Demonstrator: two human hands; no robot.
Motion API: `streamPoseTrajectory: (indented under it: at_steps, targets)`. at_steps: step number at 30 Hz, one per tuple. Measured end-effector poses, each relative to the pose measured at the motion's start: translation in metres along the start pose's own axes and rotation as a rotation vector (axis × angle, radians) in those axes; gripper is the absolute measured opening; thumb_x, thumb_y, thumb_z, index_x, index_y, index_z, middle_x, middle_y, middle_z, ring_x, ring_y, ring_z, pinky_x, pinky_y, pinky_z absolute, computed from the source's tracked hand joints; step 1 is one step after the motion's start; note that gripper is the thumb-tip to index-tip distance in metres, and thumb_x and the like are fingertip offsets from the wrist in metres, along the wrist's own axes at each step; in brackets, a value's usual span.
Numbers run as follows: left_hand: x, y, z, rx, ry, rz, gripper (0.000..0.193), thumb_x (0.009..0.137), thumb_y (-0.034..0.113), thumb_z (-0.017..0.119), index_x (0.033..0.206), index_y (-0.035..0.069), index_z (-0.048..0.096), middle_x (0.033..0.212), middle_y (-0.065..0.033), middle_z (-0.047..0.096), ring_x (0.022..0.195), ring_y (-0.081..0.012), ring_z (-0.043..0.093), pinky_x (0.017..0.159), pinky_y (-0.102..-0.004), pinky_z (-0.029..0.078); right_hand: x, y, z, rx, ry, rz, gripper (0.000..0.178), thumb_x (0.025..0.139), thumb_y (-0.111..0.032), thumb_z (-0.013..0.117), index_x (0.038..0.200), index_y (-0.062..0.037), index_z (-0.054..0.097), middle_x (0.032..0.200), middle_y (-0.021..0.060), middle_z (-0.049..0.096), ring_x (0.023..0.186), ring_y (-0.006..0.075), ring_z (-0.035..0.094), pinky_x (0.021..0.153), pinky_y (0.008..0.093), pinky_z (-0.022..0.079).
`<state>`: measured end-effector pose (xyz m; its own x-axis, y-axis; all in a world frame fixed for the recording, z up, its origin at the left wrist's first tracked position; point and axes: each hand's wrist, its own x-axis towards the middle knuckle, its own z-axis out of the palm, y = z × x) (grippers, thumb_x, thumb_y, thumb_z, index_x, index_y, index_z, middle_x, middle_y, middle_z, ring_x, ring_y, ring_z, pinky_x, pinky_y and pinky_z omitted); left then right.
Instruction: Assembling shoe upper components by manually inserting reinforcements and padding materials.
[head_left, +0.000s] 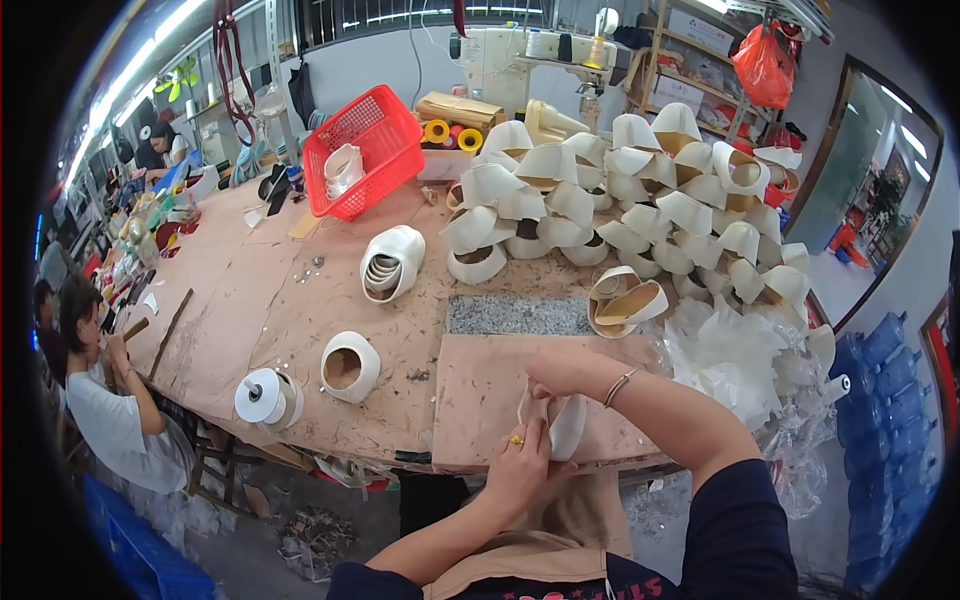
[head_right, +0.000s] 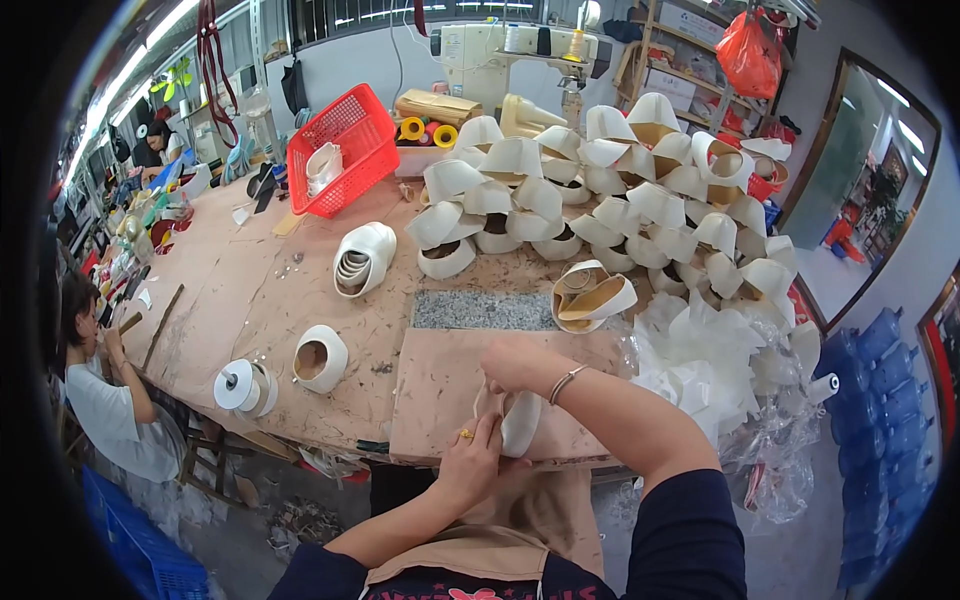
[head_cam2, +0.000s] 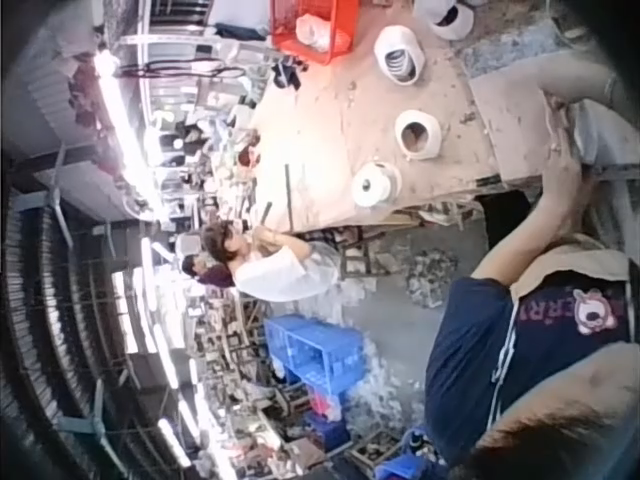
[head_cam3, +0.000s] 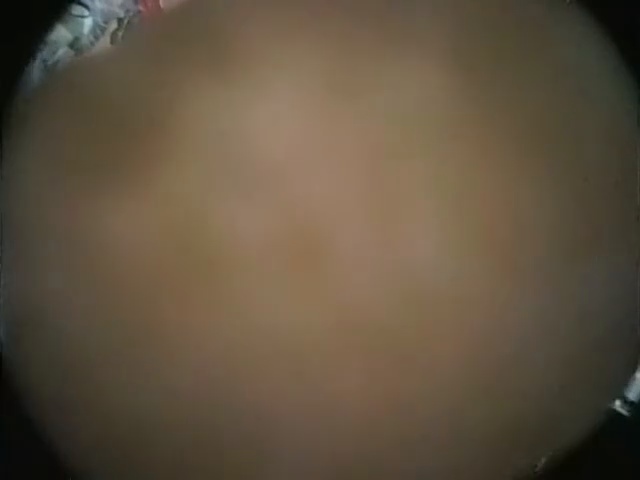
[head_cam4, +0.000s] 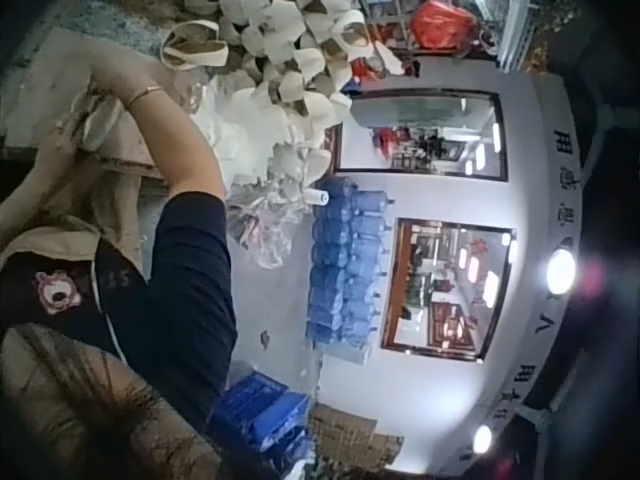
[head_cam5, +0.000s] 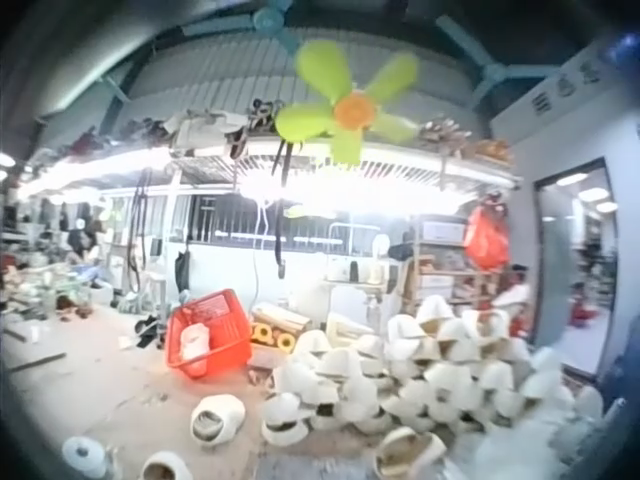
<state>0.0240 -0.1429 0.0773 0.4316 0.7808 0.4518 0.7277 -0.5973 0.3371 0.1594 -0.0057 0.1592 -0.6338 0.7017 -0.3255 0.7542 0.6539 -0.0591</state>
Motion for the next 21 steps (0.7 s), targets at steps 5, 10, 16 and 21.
streamPoseTrajectory:
  at_steps: [5, 10, 16, 21]
  targets:
    - [0.003, -0.002, -0.011, -0.113, -0.086, -0.071, 0.081, 0.071, 0.054, 0.07, 0.121, -0.006, 0.048, 0.126, -0.0149, 0.045, 0.106, -0.0314, 0.052, 0.087, -0.0416, 0.044, 0.0, -0.005, 0.012, 0.008, 0.031, 0.02, 0.017, 0.071, -0.023, 0.063, 0.072, -0.0066, 0.067, 0.072, 0.016, 0.064, 0.072, 0.0353, 0.064, 0.063, 0.0435, 0.051]
    - [0.023, -0.021, -0.021, -0.211, -0.114, -0.011, 0.091, 0.065, 0.057, 0.074, 0.128, -0.002, 0.045, 0.129, -0.0171, 0.043, 0.109, -0.0355, 0.051, 0.09, -0.0432, 0.043, 0.0, -0.008, 0.02, 0.063, 0.104, 0.102, 0.023, 0.075, -0.029, 0.063, 0.08, -0.0067, 0.067, 0.081, 0.0146, 0.066, 0.079, 0.0344, 0.063, 0.068, 0.0426, 0.05]
    - [0.007, -0.019, -0.041, -0.367, -0.388, -0.253, 0.081, 0.071, 0.054, 0.072, 0.13, 0.005, 0.047, 0.128, -0.0188, 0.043, 0.11, -0.0365, 0.051, 0.093, -0.0423, 0.043, -0.04, -0.019, 0.03, 0.176, 0.177, 0.155, 0.027, 0.075, -0.03, 0.065, 0.087, -0.0059, 0.068, 0.083, 0.0159, 0.067, 0.081, 0.0353, 0.063, 0.071, 0.0414, 0.05]
    - [0.019, -0.039, -0.027, -0.002, -0.39, 0.251, 0.041, 0.082, 0.025, 0.061, 0.111, -0.003, 0.055, 0.111, -0.0159, 0.052, 0.101, -0.0326, 0.056, 0.084, -0.0406, 0.047, -0.048, -0.017, 0.026, 0.081, 0.148, 0.236, 0.025, 0.081, -0.031, 0.06, 0.086, -0.0066, 0.065, 0.082, 0.0147, 0.066, 0.083, 0.0326, 0.063, 0.079, 0.0446, 0.046]
